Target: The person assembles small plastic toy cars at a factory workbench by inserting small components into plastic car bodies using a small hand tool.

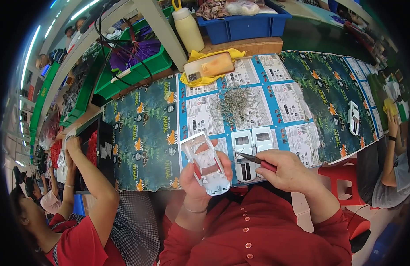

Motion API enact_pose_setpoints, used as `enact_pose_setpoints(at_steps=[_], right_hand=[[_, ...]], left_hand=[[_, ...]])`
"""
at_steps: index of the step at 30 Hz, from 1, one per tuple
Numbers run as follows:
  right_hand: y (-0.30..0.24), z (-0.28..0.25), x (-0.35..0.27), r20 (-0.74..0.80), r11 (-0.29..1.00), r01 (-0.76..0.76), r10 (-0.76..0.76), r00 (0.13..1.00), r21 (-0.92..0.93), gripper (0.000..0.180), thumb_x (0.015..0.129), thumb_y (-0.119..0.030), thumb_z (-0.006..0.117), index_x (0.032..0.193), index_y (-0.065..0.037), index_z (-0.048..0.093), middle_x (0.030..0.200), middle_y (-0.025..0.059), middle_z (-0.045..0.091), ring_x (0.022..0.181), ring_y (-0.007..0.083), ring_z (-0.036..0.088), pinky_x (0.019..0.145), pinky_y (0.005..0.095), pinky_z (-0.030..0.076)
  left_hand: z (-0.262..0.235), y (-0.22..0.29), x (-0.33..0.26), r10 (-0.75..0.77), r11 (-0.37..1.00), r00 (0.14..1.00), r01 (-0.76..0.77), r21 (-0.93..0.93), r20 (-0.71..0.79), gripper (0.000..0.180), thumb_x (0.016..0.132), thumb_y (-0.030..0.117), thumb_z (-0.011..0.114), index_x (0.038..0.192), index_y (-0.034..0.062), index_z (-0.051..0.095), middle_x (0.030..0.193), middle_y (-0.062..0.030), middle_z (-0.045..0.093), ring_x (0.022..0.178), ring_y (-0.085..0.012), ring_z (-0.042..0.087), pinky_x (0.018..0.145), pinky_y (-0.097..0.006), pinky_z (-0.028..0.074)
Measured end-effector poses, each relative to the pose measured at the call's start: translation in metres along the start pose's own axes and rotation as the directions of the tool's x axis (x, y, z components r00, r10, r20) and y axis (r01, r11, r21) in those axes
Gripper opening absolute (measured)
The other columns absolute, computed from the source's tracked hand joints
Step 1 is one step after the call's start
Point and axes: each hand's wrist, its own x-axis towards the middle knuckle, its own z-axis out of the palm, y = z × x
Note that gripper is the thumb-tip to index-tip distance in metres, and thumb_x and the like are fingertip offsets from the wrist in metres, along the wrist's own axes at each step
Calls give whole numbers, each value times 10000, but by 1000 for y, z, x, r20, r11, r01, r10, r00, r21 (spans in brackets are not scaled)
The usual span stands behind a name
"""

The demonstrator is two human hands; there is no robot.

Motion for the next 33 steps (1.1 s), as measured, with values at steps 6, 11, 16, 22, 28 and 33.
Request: enact_pose_setpoints(at_steps=[6, 11, 16, 22, 28, 33], right_hand=[[-8, -1, -3, -13, 997, -63, 63, 998, -32, 206, 802, -115, 640, 975, -13, 598, 829, 174, 620, 766, 383, 592, 659, 419, 479], [-13, 14, 0, -112, 997, 54, -60, 992, -56, 177, 784, -107, 654, 923, -25, 582, 780, 156, 606, 728, 364, 596, 627, 429, 475], [-15, 22, 4, -107, 991, 54, -67, 992, -119, 164, 784, -111, 651, 907, -41, 568, 747, 146, 592, 701, 348, 596, 602, 433, 470], [-20, 23, 9, -101, 980, 53, -73, 992, -190, 153, 793, -119, 641, 907, -49, 567, 738, 133, 598, 684, 331, 605, 592, 425, 476], [-17, 29, 8, -125, 980, 85, -108, 986, -179, 143, 799, -119, 636, 903, -51, 567, 727, 129, 599, 672, 324, 607, 583, 420, 475], [-19, 25, 8, -111, 981, 43, -65, 992, -190, 143, 800, -119, 636, 906, -51, 569, 728, 130, 602, 669, 324, 608, 576, 417, 476]], left_hand=[[0, 1, -4, 204, 964, 962, -165, 207, -183, 690, 877, 432, 597, 1440, 191, 280, 1264, -201, 495, 1090, -383, 558, 932, -557, 450], [11, 1, 0, 351, 926, 921, -315, 206, -169, 721, 868, 341, 649, 1440, 204, 231, 1388, -186, 412, 1164, -400, 516, 984, -552, 418], [20, -1, 0, 425, 876, 891, -359, 323, -162, 714, 877, 416, 605, 1443, 196, 229, 1364, -190, 427, 1141, -406, 528, 961, -566, 428], [20, -4, -3, 462, 818, 878, -368, 442, -123, 731, 881, 498, 564, 1444, 182, 221, 1344, -184, 441, 1116, -402, 542, 937, -586, 435], [20, -5, -3, 468, 818, 874, -374, 437, -129, 729, 881, 499, 563, 1443, 181, 224, 1349, -181, 434, 1124, -398, 539, 948, -579, 431], [19, -6, -5, 479, 811, 866, -375, 449, -140, 720, 882, 495, 565, 1442, 187, 233, 1347, -194, 429, 1125, -399, 537, 953, -572, 431]])
